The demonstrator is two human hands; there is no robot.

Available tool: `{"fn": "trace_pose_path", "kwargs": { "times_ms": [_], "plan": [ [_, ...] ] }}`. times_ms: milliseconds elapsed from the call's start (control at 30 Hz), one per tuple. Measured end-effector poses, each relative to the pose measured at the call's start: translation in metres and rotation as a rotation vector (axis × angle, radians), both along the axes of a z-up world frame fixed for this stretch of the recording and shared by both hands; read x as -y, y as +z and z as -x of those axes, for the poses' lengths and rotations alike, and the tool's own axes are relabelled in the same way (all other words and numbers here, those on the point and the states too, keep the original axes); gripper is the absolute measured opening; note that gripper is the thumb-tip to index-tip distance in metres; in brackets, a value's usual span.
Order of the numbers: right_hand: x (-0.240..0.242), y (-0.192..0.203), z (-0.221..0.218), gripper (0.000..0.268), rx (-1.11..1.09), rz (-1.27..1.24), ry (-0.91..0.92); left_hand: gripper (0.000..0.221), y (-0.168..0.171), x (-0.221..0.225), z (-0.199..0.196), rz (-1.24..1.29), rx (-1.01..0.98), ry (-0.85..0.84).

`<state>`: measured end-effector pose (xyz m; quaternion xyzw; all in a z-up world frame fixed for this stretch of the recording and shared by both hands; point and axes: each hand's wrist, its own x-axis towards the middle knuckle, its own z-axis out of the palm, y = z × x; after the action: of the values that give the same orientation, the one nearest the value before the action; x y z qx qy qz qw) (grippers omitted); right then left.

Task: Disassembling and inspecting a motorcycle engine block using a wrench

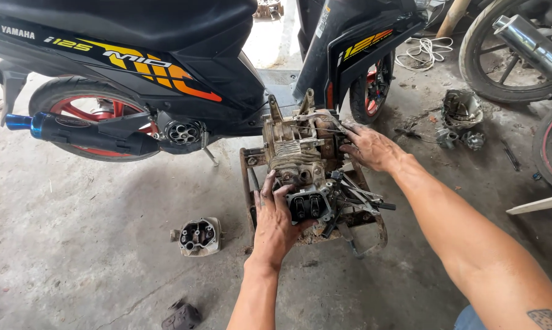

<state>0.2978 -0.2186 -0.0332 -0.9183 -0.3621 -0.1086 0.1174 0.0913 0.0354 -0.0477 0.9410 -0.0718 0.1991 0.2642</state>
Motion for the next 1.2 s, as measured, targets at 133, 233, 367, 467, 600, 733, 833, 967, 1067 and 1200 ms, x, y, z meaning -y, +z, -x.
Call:
{"fn": "trace_pose_path", "kwargs": {
  "times_ms": [133, 233, 367, 467, 600, 733, 833, 967, 1067, 1200],
  "plan": [
    [0.006, -0.032, -0.028, 0.057, 0.146, 0.002, 0.049, 0.101, -0.009, 0.000, -0.001, 0.022, 0.020, -0.017],
    [-0.009, -0.025, -0.032, 0.040, 0.041, -0.128, -0.025, 0.100, -0.009, -0.001, -0.002, 0.030, 0.015, -0.015],
    [-0.007, -0.056, -0.086, 0.062, -0.462, -0.421, -0.437, 0.099, -0.015, 0.000, -0.002, 0.011, 0.024, -0.001],
    [-0.008, -0.049, -0.091, 0.058, -0.538, -0.462, -0.536, 0.099, -0.013, -0.002, -0.006, -0.002, 0.035, 0.004],
    [-0.007, -0.050, -0.042, 0.044, -0.178, -0.649, -0.198, 0.096, -0.010, -0.002, -0.002, 0.003, 0.031, 0.002],
    [0.015, -0.044, 0.005, 0.067, -0.103, -0.212, -0.058, 0.099, -0.015, -0.001, -0.001, -0.015, 0.038, 0.001],
    [0.023, -0.050, -0.004, 0.057, 0.086, -0.067, 0.011, 0.100, -0.010, 0.001, 0.000, -0.029, 0.046, 0.000],
    [0.026, -0.062, -0.033, 0.062, 0.321, 0.047, 0.078, 0.100, -0.008, 0.000, -0.001, 0.014, 0.026, 0.007],
    [0.028, -0.071, -0.043, 0.065, 0.409, 0.081, 0.101, 0.099, -0.006, -0.001, -0.002, 0.019, 0.020, 0.003],
    [0.030, -0.085, -0.046, 0.066, 0.428, 0.050, 0.077, 0.098, -0.001, 0.000, 0.000, 0.024, 0.010, 0.000]
  ]
}}
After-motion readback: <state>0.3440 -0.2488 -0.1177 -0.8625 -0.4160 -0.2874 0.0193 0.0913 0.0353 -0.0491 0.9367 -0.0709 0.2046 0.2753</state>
